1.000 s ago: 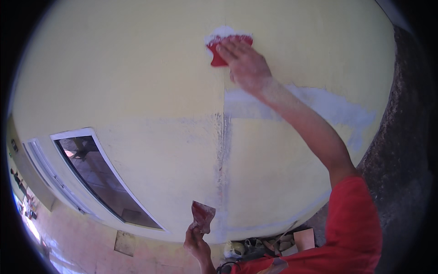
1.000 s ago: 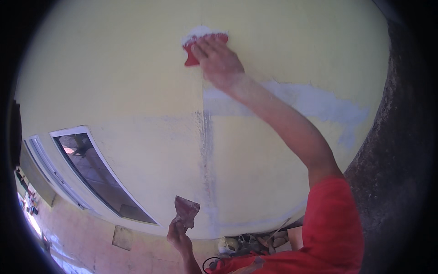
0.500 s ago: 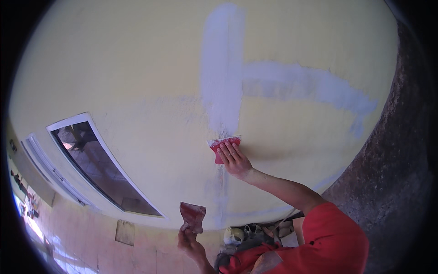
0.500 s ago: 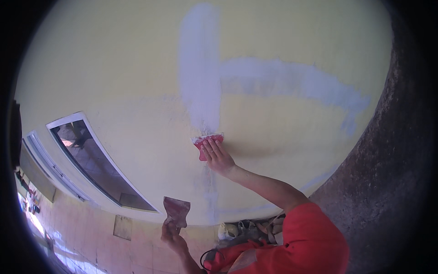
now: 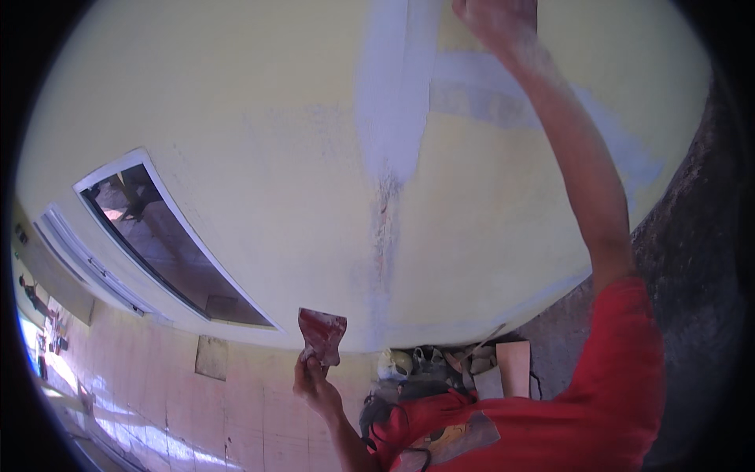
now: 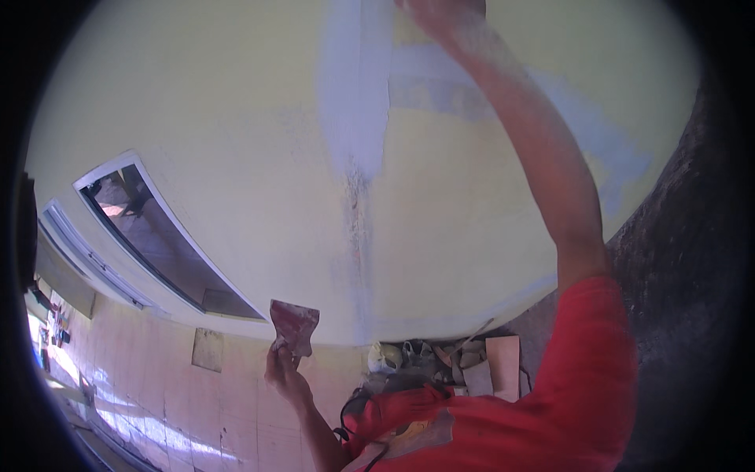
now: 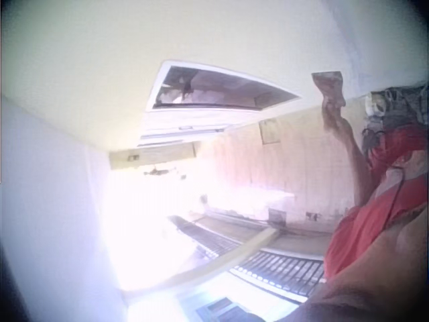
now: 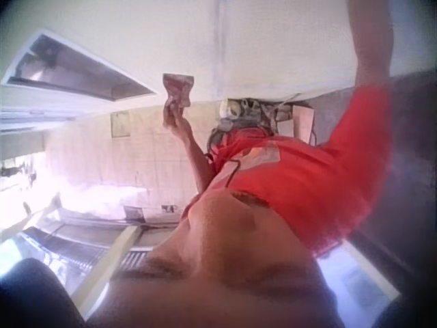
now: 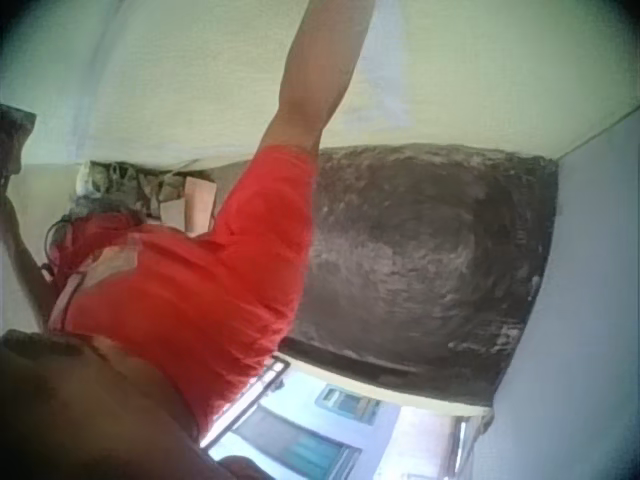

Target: The person applies white plaster to a yellow wall using a red plastic trowel and a metal putty knife. They repeatedly scoop plaster from a bucket, spread it on the wall, and smooth the surface. The person also cleans the tools with water and scrapes excess plaster from the trowel.

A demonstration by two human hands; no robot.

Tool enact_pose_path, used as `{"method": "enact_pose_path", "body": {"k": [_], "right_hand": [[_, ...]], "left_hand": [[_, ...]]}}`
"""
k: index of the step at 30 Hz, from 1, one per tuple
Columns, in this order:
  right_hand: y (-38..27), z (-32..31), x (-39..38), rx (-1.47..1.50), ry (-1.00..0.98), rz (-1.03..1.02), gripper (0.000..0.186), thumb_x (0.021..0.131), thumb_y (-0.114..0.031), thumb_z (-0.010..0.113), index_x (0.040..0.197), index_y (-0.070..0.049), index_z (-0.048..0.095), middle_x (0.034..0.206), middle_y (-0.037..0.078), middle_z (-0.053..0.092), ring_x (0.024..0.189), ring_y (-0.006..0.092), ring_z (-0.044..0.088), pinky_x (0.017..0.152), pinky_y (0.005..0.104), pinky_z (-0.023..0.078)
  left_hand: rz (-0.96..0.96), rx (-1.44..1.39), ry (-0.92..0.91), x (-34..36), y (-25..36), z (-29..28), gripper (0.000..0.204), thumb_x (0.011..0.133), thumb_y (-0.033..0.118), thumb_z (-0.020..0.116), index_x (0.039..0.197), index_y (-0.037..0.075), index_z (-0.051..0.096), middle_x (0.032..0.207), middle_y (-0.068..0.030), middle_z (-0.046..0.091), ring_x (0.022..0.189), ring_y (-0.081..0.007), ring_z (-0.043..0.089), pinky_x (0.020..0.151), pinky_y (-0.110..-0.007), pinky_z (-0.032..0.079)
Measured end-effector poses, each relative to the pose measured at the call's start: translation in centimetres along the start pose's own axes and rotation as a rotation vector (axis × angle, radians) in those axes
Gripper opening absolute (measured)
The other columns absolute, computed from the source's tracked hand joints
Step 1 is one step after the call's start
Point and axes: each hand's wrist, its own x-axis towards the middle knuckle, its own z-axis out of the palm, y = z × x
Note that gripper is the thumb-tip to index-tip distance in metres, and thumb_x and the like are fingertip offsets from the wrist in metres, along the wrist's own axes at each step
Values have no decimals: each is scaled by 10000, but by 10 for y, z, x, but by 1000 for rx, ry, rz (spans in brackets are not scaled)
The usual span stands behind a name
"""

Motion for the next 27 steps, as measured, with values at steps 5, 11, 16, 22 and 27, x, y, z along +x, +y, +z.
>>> {"method": "enact_pose_path", "body": {"k": [5,11,16,22,27], "right_hand": [[-44,-9,-50,-208,-176,-9,318,933,-1,554,1218,-77,671,1209,56,729,1096,250,706,945,393,577],[-130,81,-228,-46,-156,-178,390,911,-110,589,1287,-45,668,1381,133,634,1294,319,597,1018,416,553],[-182,105,-367,19,-344,-102,429,988,-103,540,1409,-53,605,1529,110,534,1437,293,485,1163,424,441],[-252,113,-518,129,-632,-110,459,965,-146,537,1406,-37,600,1536,157,509,1453,329,450,1174,474,418],[-234,66,-501,416,-722,-51,440,871,-108,612,1298,-15,661,1388,166,624,1349,334,554,1118,476,474]], "left_hand": [[-93,-63,-84,2,-11,26,313,1063,138,558,1238,-114,621,1116,-160,684,1002,-223,694,867,-372,632],[-142,-36,-9,7,-21,0,303,1061,132,564,1244,-102,626,1124,-155,682,1016,-214,690,870,-376,633],[-211,2,-14,10,-34,-6,295,1058,119,564,1243,-102,626,1140,-160,680,1026,-213,688,866,-380,632],[-219,152,8,7,-36,-22,299,1058,108,541,1248,-112,610,1147,-173,682,1020,-224,691,851,-390,631],[-190,140,34,7,-53,-30,315,1050,113,531,1255,-118,596,1138,-193,684,1018,-260,698,841,-408,633]]}}
